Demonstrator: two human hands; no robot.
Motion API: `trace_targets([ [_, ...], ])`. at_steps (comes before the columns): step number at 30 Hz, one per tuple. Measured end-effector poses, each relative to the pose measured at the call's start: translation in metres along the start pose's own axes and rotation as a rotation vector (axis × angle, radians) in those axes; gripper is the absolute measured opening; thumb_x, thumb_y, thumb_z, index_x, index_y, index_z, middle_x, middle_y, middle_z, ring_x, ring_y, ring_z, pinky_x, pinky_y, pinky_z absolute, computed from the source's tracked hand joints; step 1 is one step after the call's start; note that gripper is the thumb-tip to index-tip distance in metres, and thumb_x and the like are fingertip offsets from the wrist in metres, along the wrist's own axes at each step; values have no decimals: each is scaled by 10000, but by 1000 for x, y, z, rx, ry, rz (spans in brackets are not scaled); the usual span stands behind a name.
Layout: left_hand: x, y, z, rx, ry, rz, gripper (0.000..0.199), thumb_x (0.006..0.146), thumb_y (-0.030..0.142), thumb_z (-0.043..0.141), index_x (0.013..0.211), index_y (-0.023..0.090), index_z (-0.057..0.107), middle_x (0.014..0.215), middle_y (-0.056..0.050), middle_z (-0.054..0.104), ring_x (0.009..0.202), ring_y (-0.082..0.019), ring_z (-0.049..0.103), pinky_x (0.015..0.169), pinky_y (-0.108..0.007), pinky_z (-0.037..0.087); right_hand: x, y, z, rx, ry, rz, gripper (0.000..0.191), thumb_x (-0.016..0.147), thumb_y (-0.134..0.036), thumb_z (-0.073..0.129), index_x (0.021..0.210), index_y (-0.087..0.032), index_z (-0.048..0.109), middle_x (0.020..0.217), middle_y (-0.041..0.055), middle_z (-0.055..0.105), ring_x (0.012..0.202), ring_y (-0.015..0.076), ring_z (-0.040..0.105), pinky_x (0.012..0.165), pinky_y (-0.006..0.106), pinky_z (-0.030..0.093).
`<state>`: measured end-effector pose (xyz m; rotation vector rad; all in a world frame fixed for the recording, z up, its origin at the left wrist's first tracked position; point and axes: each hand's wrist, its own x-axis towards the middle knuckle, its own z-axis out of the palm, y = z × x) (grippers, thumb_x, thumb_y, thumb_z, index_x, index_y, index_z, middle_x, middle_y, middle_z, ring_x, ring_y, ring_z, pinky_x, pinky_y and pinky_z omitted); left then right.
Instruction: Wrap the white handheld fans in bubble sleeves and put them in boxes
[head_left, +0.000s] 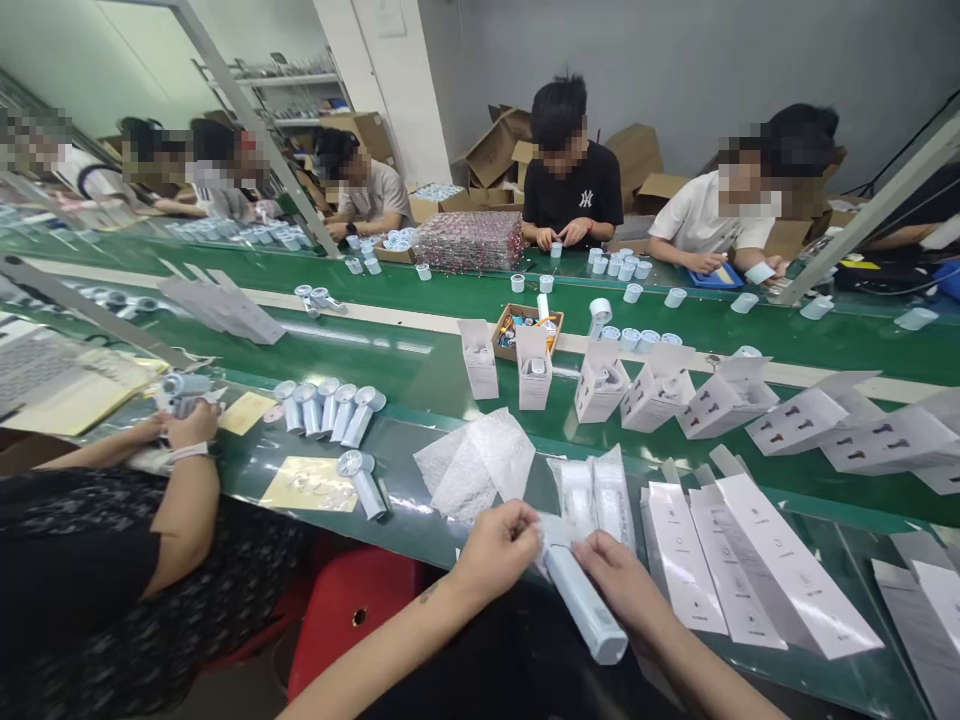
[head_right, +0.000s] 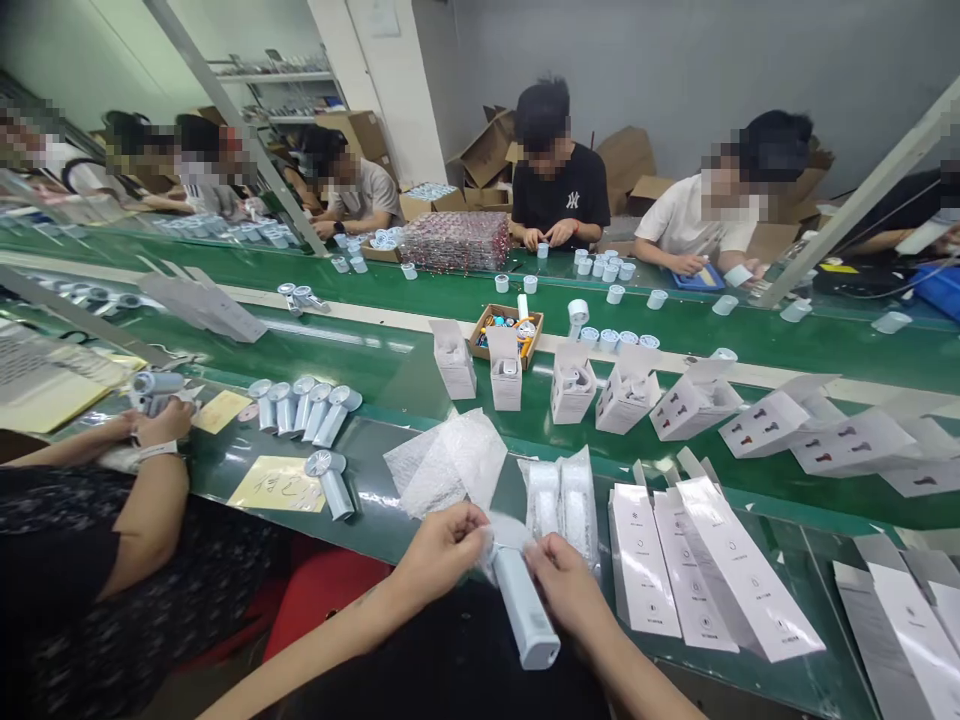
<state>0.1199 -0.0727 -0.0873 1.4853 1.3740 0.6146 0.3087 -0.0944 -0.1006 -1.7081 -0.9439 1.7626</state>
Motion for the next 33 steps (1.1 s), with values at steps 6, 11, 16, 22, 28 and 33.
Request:
trace_targets([
  [6,-29,16,-24,-113,-68,217,184,755,140,507,789,156,687,651,-10,658,563,-108,574,553,-199,433,-20,-22,-39,201,-94,113,479,681,-655,705,983,-290,638,954,50,650,843,241,606,743,374,512],
  [11,-23,-4,-37,-88,-414,526,199,804,199,544,886,195,725,845,-44,745,792,-158,682,749,-210,512,15,-11,26,562,-360,438,598,628,-451,799,1087,-133,586,927,117,689,812,258,669,768,372,522],
  [16,4,-112,-138,92,678,-450,331,806,456,552,882,161,682,894,-117,727,947,-295,661,872,-400,499,66,26,60,377,28,21,688,642,-420,753,1247,-226,490,1132,60,652,962,253,635,826,339,493],
  [22,14,-195,-191,240,638,-863,285,786,417,525,646,177,588,698,-157,667,857,-381,660,755,-420,487,104,78,48,-134,506,-383,434,687,-526,658,988,-216,610,1120,113,574,1168,357,483,1033,511,361],
  [28,19,-142,-108,-224,455,-386,428,770,604,497,743,184,572,627,-18,597,589,-189,567,539,-279,429,86,43,74,-72,393,-355,401,715,-538,734,998,-257,690,1269,134,559,1298,398,395,1106,555,260],
  [33,75,-84,-64,-162,-213,-187,517,815,642,476,755,156,642,653,-35,649,581,-158,590,562,-265,467,87,-14,105,635,26,-113,581,681,-599,773,1085,-211,616,1013,81,680,929,263,650,784,391,531],
])
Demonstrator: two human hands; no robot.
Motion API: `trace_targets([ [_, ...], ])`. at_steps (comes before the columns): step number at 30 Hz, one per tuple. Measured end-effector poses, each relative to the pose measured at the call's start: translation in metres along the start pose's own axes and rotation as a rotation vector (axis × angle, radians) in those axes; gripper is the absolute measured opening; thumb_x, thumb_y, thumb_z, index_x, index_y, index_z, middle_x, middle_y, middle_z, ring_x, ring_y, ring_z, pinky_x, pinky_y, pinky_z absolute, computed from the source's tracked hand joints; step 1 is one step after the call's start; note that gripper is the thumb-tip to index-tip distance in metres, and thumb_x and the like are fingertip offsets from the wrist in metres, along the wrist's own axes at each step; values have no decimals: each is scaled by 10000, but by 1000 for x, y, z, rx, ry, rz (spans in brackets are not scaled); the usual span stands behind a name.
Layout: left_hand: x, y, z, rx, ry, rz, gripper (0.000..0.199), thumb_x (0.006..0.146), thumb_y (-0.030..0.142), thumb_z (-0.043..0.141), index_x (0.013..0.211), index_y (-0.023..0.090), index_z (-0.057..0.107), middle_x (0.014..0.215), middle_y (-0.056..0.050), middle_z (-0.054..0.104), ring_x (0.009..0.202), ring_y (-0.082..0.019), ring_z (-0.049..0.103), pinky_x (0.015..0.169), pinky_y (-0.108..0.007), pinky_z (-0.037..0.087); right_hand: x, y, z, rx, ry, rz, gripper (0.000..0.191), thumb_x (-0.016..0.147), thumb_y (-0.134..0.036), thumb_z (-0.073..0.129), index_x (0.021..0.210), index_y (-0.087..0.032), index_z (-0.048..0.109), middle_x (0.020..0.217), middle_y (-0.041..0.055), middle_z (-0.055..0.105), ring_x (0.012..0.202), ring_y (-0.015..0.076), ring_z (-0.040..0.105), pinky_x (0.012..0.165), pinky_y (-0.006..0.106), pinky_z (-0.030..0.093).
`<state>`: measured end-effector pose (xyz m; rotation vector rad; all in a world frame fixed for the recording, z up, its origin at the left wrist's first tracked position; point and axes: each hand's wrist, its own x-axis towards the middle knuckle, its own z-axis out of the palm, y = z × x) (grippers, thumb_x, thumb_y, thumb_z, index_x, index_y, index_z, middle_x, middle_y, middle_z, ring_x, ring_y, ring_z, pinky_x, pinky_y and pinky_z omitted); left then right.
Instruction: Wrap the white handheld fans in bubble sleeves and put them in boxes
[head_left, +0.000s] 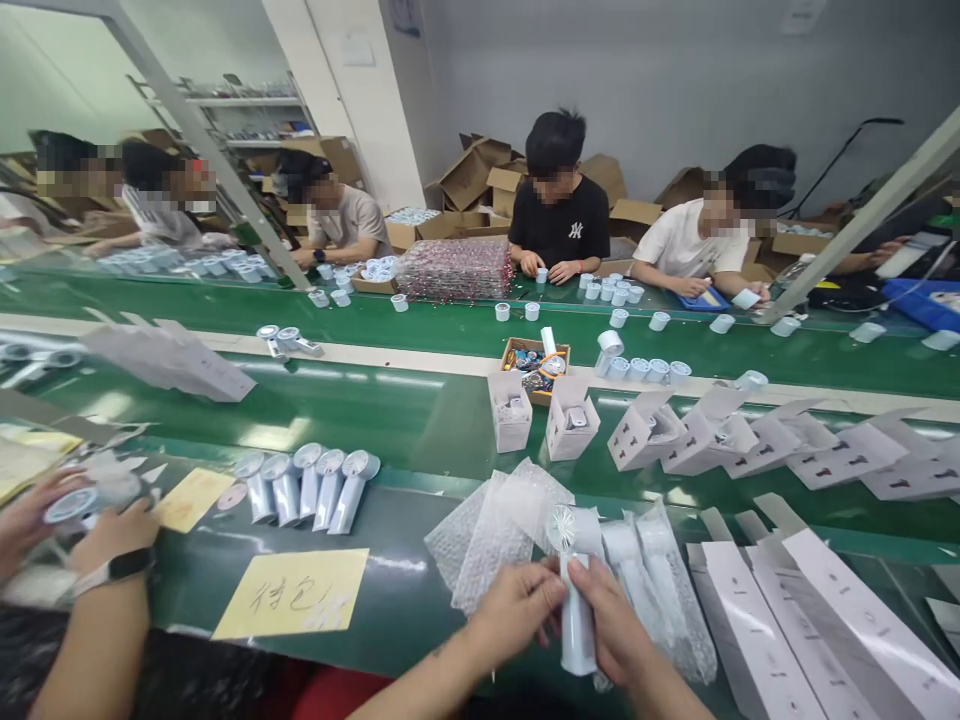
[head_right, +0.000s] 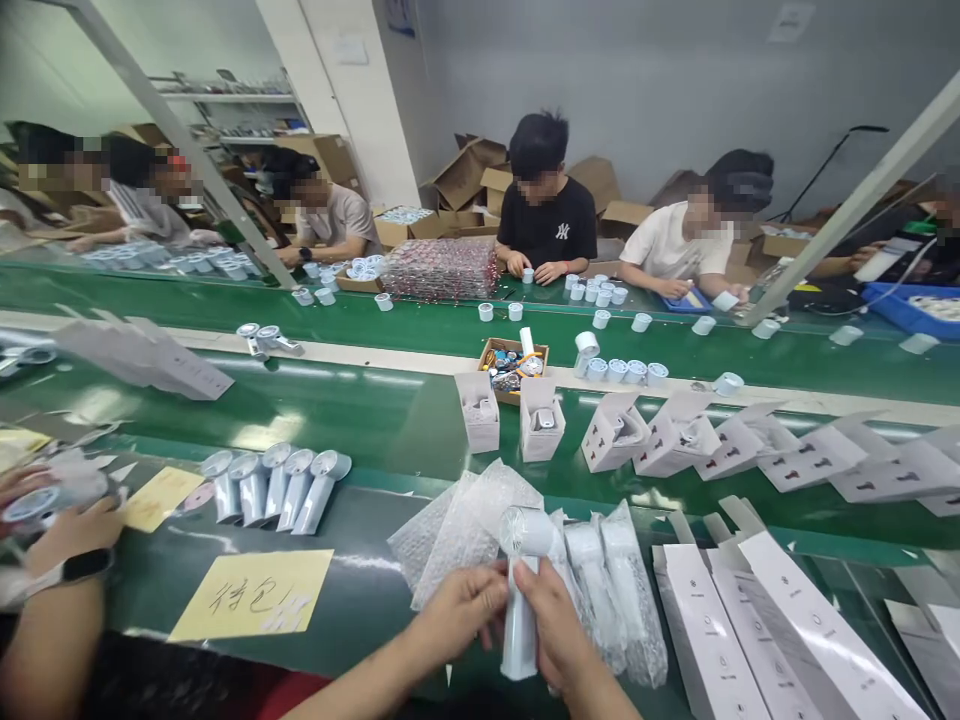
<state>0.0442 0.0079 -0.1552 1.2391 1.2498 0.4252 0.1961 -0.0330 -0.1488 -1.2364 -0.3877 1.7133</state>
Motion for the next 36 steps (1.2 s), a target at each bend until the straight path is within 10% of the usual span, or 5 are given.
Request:
trace_targets([
  [8,137,31,-68,524,322,-87,54,640,201,717,614,174,678,1076,-132,687,1142,-355,557,906,-418,452,-18,3,-38,167,103,231,487,621,-507,853,910,-179,641,692,10,669,567,137,599,569,263,516],
  [19,89,17,-122,687,441,-21,25,732,160,579,743,175,595,781,-86,664,852,-267,628,791,-354,465,-15,25,-78,136,235,252,445,601,-432,861,900,-217,610,700,-3,692,546,143,621,521,246,494],
  [24,40,-17,-61,749,490,67,169,863,336,504,866,184,578,973,-133,651,1029,-289,589,931,-393,429,-19,13,-81,133,215,251,479,588,-435,862,930,-203,619,727,20,713,647,192,668,575,273,519],
  [28,5,-59,-4,552,475,-242,388,750,388,656,1020,123,570,1012,-152,669,1026,-304,633,879,-369,472,-27,-3,-86,169,179,226,457,594,-377,864,936,-190,624,754,25,716,735,202,678,655,285,538],
  [36,13,-74,16,330,614,-486,283,764,271,626,1007,130,605,992,-143,725,972,-276,687,792,-319,491,-36,-23,-80,126,-151,282,577,575,-296,870,1074,-187,599,791,16,663,745,198,648,630,304,523],
])
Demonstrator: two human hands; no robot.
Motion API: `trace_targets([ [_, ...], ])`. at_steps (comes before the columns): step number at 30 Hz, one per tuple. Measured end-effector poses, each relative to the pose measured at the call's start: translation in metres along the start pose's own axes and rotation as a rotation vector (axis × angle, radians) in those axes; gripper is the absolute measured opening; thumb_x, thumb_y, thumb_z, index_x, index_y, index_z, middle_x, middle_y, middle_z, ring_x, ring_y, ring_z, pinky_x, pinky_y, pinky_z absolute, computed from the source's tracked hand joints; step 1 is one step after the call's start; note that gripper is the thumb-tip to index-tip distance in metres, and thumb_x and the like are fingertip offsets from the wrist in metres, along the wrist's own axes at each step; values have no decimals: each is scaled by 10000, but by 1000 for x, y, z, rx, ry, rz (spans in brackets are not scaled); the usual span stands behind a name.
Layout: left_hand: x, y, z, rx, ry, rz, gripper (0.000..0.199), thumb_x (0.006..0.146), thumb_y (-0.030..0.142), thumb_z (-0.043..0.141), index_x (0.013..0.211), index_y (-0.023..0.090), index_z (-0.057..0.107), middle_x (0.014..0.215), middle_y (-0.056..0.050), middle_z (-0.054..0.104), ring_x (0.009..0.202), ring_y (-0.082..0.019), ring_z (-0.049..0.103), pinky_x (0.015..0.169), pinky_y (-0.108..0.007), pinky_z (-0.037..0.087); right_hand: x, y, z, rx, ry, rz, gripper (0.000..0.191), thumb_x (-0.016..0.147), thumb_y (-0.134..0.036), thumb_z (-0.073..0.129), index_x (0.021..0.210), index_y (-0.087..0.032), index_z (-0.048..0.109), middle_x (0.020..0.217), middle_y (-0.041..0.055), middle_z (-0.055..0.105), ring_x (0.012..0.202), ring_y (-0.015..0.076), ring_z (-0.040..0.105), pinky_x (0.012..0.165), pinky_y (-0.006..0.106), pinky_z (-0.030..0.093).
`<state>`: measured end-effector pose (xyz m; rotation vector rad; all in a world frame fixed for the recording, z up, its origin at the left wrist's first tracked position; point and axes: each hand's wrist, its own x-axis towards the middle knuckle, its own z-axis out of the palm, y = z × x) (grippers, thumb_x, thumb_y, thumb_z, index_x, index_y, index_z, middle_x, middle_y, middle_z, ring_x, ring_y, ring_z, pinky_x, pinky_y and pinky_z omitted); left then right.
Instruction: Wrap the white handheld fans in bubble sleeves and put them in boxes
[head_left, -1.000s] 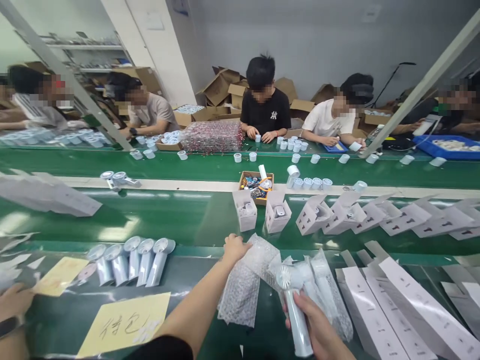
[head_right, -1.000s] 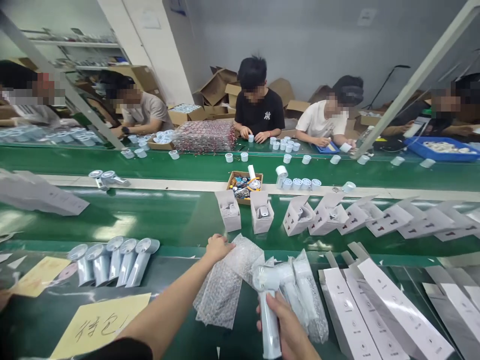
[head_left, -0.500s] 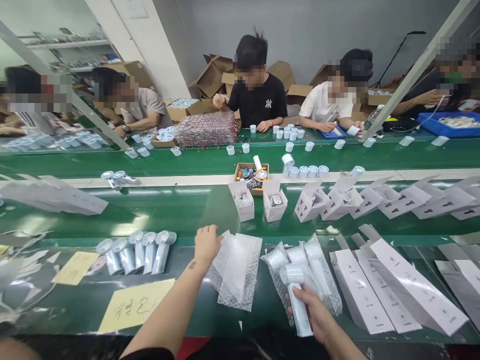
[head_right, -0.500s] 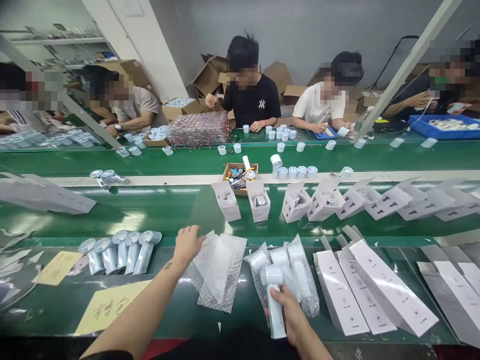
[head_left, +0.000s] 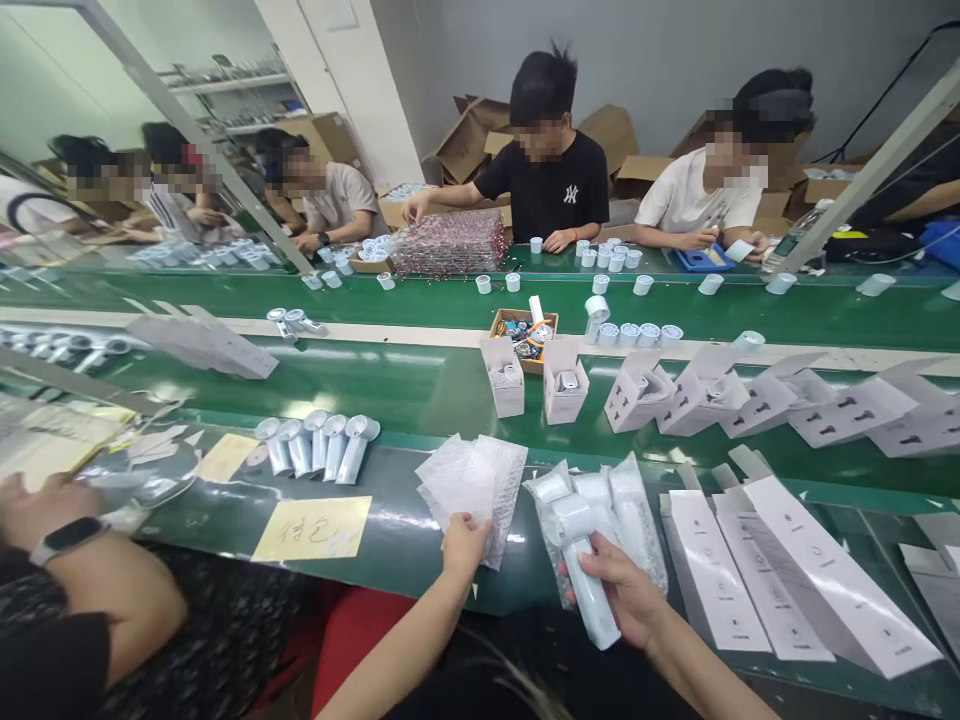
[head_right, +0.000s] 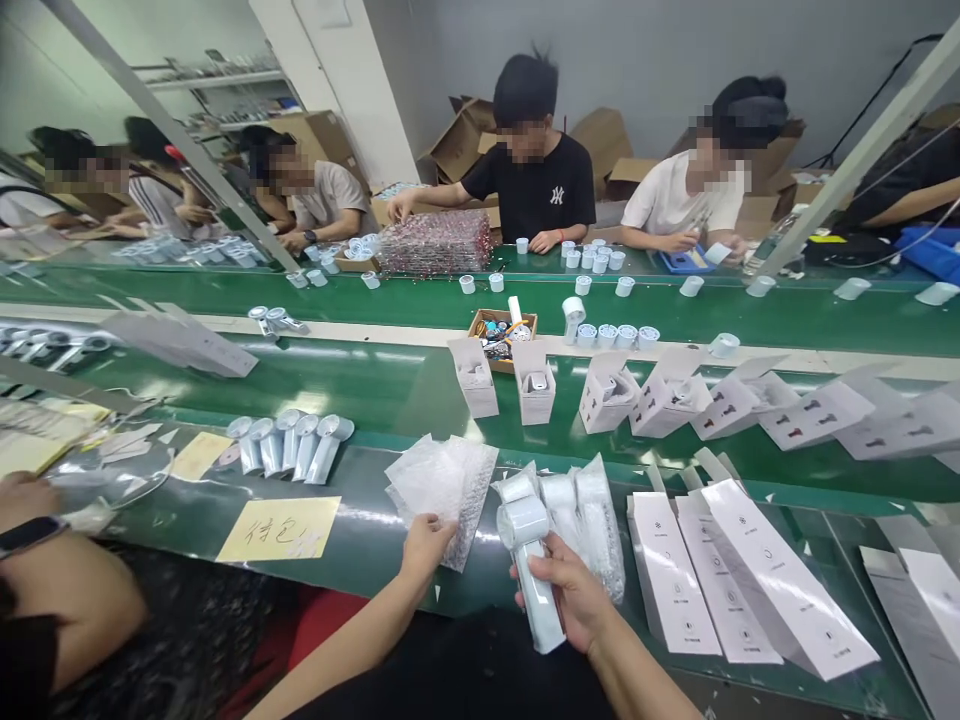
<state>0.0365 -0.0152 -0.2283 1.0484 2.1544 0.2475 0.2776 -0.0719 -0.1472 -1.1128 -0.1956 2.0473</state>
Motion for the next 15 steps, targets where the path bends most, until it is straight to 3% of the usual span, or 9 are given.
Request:
trace_targets([
  [3,-10,5,0,-35,32,27,99,789,210,553,853,167,615,871,-93,720,893,-254,686,753,-312,483,-2,-2,4,-32,-60,7,573,535,-276,873,1031,-195,598,801,-6,626,769,204,647,602,295,522],
  [5,-21,10,-8,-62,34,100,118,835,257,505,792,189,592,770,-40,684,807,-217,670,725,-292,475,-4,-5,6,-68,-122,13,567,549,-261,861,1044,-199,592,808,-13,616,766,196,646,598,283,524],
  [7,-38,18,-20,-88,34,220,163,861,326,482,794,202,564,717,-2,642,747,-188,639,714,-281,464,-8,-11,11,-120,-210,22,623,568,-226,845,1126,-207,569,854,-6,626,767,190,647,588,266,524],
  [9,-57,29,-36,-125,18,376,167,850,348,478,807,204,548,710,5,624,717,-178,613,702,-282,453,-12,-18,20,-176,-314,55,802,571,-180,834,1288,-235,479,926,7,641,773,198,657,574,262,530],
  [12,-86,48,-59,-215,-132,579,168,790,331,515,846,188,586,778,-18,662,741,-186,609,705,-289,457,-17,-26,39,-226,-483,129,1050,579,-147,821,1461,-280,267,996,27,651,788,224,678,563,274,546],
  [15,-99,59,-77,-265,-371,638,196,726,310,562,836,172,647,822,-29,695,777,-193,612,710,-283,463,-19,-27,51,-235,-580,158,932,598,-168,811,1416,-254,373,994,42,655,766,210,678,543,253,540],
])
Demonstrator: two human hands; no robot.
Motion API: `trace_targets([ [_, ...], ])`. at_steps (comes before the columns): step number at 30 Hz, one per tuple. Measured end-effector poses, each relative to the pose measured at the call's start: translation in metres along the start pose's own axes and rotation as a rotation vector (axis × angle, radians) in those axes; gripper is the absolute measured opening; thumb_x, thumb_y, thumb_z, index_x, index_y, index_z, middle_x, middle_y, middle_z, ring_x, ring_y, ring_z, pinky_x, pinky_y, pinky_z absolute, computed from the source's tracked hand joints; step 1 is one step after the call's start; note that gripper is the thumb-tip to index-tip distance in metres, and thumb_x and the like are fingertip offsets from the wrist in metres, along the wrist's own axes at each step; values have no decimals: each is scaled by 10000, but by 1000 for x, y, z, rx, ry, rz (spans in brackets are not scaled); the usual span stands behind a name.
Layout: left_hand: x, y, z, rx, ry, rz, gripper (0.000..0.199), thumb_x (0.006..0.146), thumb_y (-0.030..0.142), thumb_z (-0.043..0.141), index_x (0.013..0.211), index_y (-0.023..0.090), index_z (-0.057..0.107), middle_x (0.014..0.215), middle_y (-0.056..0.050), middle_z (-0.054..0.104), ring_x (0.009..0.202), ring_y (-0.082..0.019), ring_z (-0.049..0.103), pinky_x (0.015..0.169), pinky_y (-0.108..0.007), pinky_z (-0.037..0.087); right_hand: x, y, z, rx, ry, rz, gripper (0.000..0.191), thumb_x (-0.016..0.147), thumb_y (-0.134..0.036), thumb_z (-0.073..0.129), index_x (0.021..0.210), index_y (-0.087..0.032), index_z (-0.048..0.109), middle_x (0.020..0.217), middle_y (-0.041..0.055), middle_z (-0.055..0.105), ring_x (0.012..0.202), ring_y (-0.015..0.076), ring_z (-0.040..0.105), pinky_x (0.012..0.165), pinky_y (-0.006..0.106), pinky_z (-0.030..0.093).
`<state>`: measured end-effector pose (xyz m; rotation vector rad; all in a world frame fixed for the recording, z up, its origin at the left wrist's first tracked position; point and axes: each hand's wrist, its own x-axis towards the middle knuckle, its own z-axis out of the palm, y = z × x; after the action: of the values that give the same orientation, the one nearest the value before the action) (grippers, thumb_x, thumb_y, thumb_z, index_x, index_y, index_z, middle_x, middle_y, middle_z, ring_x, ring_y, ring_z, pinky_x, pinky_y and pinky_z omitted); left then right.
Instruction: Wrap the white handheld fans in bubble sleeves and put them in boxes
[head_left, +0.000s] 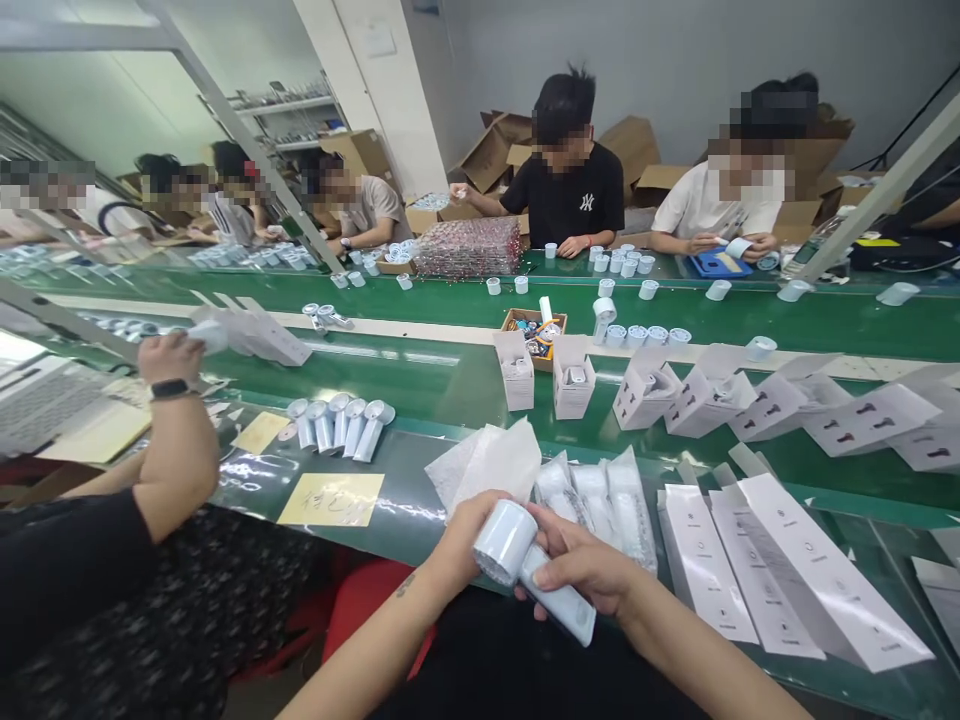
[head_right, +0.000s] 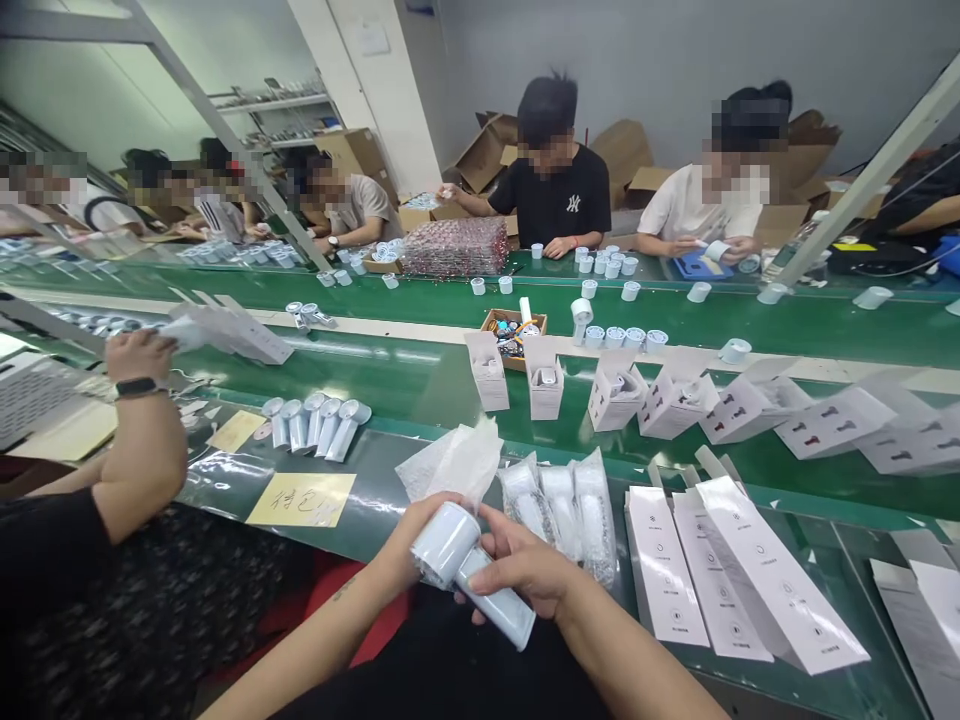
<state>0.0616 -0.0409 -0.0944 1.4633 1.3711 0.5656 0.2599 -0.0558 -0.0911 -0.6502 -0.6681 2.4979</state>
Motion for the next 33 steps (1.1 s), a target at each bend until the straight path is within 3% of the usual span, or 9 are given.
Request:
trace_targets([
  [3,2,1,-12,-53,-127,-34,143,680,275,573,702,155,646,703,-16,664,695,-169,577,649,-262,437,0,5,-2,-20,102,-4,603,608,-215,799,1168,-191,576,1023,56,640,745,195,669,521,248,538],
  [7,4,-2,-15,-81,77,-82,200,740,337,588,684,149,629,573,16,565,557,-120,494,559,-236,393,-6,14,-11,-129,336,32,488,605,-198,775,1054,-184,584,994,36,624,745,191,659,513,255,538],
  [14,-18,5,6,349,228,687,161,926,150,470,902,161,630,782,-49,635,736,-144,583,671,-247,485,-17,18,1,60,490,-42,742,533,-184,808,1191,-253,471,1114,33,604,685,202,665,473,297,524],
  [19,-28,3,19,549,369,918,202,859,8,447,922,150,575,752,-56,602,689,-158,531,629,-271,482,-20,20,12,130,582,-38,723,523,-217,830,1165,-216,498,905,19,638,654,209,650,458,302,511],
  [22,-30,2,33,579,292,989,205,848,11,433,906,153,569,734,-54,602,662,-162,514,619,-286,466,-19,18,14,219,654,-62,653,553,-261,835,1106,-214,491,766,6,650,597,182,620,489,293,505],
  [24,-30,2,42,509,186,892,179,876,49,436,917,162,568,754,-54,622,675,-158,539,633,-282,465,-17,19,13,252,715,-86,656,557,-284,842,1095,-229,470,729,-9,652,550,159,593,485,272,477],
  [28,-19,9,50,63,-37,375,109,907,179,476,1004,187,526,702,15,589,633,-124,544,624,-248,443,-18,25,3,132,745,-142,487,613,-403,825,911,-238,477,730,-37,624,608,138,583,528,248,455],
  [30,-12,15,48,-131,-5,189,154,884,221,495,1035,193,496,667,52,514,609,-113,500,612,-238,416,-28,27,-5,-80,741,-95,421,682,-512,763,774,-222,471,645,-49,567,599,127,553,551,250,449],
  [33,-14,21,38,-224,-20,120,151,861,228,509,1008,200,486,682,58,467,634,-110,465,632,-235,395,-56,24,-12,-454,591,37,450,765,-617,648,683,-204,491,561,-44,521,529,122,516,559,265,408],
])
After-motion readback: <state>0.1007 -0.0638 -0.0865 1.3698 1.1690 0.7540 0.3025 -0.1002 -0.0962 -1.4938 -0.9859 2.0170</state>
